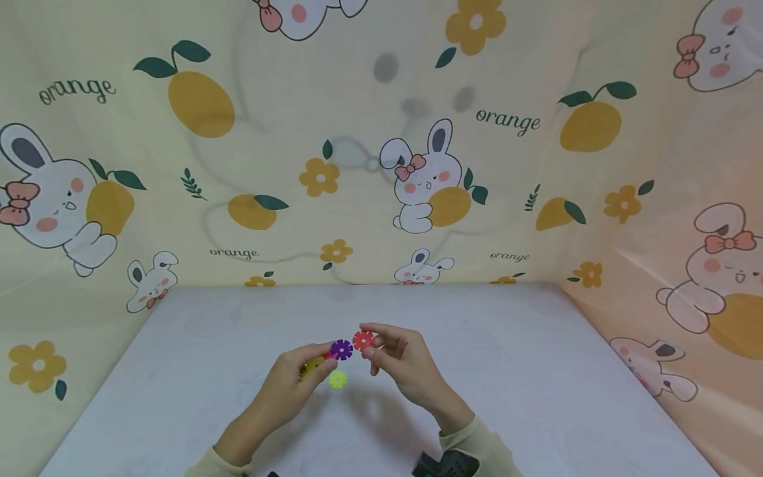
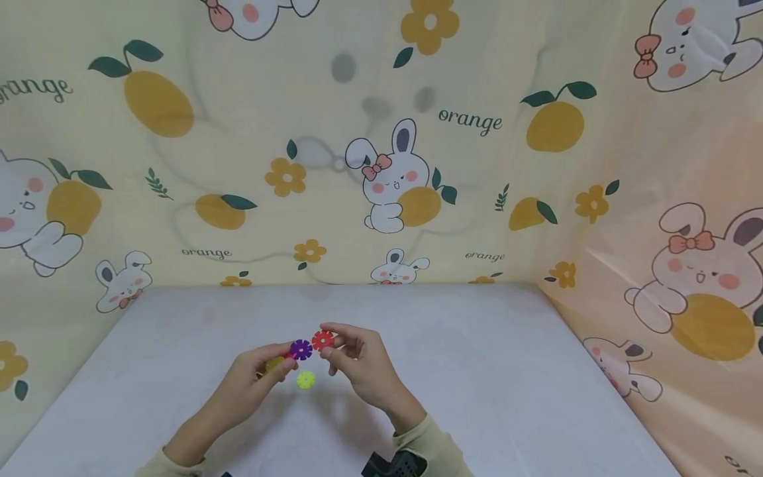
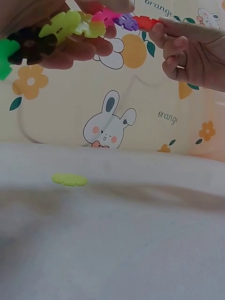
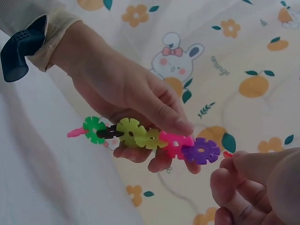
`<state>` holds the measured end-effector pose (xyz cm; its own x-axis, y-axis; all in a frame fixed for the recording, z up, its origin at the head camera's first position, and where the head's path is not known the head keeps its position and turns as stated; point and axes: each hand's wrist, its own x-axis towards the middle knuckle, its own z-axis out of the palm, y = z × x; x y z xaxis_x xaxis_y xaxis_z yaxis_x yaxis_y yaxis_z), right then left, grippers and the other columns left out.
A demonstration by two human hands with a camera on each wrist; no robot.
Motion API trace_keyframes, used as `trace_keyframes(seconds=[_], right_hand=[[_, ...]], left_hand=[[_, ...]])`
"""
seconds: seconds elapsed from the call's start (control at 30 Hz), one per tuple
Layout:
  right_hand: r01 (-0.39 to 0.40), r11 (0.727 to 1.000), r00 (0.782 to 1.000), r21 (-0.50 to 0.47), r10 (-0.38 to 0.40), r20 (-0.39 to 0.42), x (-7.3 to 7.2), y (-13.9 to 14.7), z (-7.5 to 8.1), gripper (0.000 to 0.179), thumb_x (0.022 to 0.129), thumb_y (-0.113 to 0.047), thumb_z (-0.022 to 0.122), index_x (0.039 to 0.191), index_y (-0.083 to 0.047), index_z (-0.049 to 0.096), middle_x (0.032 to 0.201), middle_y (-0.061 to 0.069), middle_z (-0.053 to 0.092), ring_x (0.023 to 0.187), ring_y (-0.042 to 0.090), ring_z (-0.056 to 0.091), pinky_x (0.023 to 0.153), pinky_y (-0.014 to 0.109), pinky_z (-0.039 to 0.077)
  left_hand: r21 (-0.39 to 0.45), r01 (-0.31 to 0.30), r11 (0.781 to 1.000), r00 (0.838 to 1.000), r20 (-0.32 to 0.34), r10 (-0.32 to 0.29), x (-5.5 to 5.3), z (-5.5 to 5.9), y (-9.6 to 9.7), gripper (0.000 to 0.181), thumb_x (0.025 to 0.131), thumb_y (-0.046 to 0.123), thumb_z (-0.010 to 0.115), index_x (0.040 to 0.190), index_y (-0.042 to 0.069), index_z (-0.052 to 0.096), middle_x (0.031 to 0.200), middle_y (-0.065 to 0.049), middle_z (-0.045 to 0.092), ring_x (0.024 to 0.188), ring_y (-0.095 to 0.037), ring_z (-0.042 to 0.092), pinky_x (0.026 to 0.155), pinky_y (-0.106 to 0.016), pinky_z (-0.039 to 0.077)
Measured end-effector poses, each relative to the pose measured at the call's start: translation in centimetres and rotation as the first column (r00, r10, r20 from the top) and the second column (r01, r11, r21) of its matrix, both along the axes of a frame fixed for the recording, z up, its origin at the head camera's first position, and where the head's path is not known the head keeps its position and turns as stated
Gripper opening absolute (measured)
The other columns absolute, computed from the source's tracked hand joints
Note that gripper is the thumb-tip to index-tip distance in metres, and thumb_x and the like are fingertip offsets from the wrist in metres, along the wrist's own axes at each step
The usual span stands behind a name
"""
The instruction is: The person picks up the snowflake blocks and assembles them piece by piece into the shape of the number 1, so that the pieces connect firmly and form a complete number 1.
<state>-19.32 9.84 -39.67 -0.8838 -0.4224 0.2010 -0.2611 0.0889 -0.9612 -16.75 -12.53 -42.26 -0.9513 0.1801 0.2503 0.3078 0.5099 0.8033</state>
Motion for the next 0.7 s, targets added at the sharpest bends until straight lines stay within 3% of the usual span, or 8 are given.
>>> trace_keyframes(seconds=[0.13,0.33,0.5,0.7], right_hand=[[-0.004,1.000,1.000,0.005,0.004,0.019,-0.03,0.05,-0.04,0.040,0.096,-0.006,0.066,0.134,0.001,0.061,0.093,0.014,0.067,0.064,0.008,0.065,0.073,0.025,0.057],[-0.006,1.000,0.999,0.019,0.005,0.049,-0.12,0.08,-0.18,0.038,0.095,-0.005,0.067,0.132,0.002,0.063,0.092,0.010,0.068,0.064,0.008,0.065,0.074,0.024,0.057],[-0.012,0.999,0.999,0.030,0.011,0.045,-0.11,-0.01,-0.11,0.037,0.095,-0.005,0.068,0.131,0.003,0.063,0.096,0.020,0.071,0.064,0.008,0.065,0.071,0.024,0.056],[-0.008,0.998,1.000,0.069,0.006,0.028,-0.05,0.01,0.02,0.036,0.095,-0.005,0.068,0.129,0.004,0.064,0.098,0.028,0.071,0.064,0.007,0.065,0.072,0.024,0.055]], left_hand=[[-0.044,-0.021,0.999,1.000,-0.003,0.021,0.06,0.22,0.04,0.032,0.097,0.032,0.067,0.123,0.012,0.073,0.118,-0.002,0.075,0.108,-0.019,0.071,0.096,-0.043,0.057],[-0.095,-0.002,0.995,1.000,-0.016,0.000,0.15,0.50,-0.04,0.035,0.096,0.035,0.068,0.122,0.012,0.073,0.112,0.000,0.076,0.094,-0.012,0.067,0.083,-0.025,0.056],[-0.124,0.000,0.992,0.999,-0.042,-0.006,0.20,0.52,-0.06,0.036,0.096,0.037,0.067,0.122,0.012,0.073,0.107,0.000,0.076,0.087,-0.009,0.062,0.075,-0.021,0.051],[-0.209,-0.042,0.977,0.997,-0.070,0.028,0.30,0.64,0.18,0.032,0.095,0.031,0.070,0.122,0.013,0.074,0.100,0.004,0.076,0.080,-0.005,0.058,0.071,-0.021,0.048]])
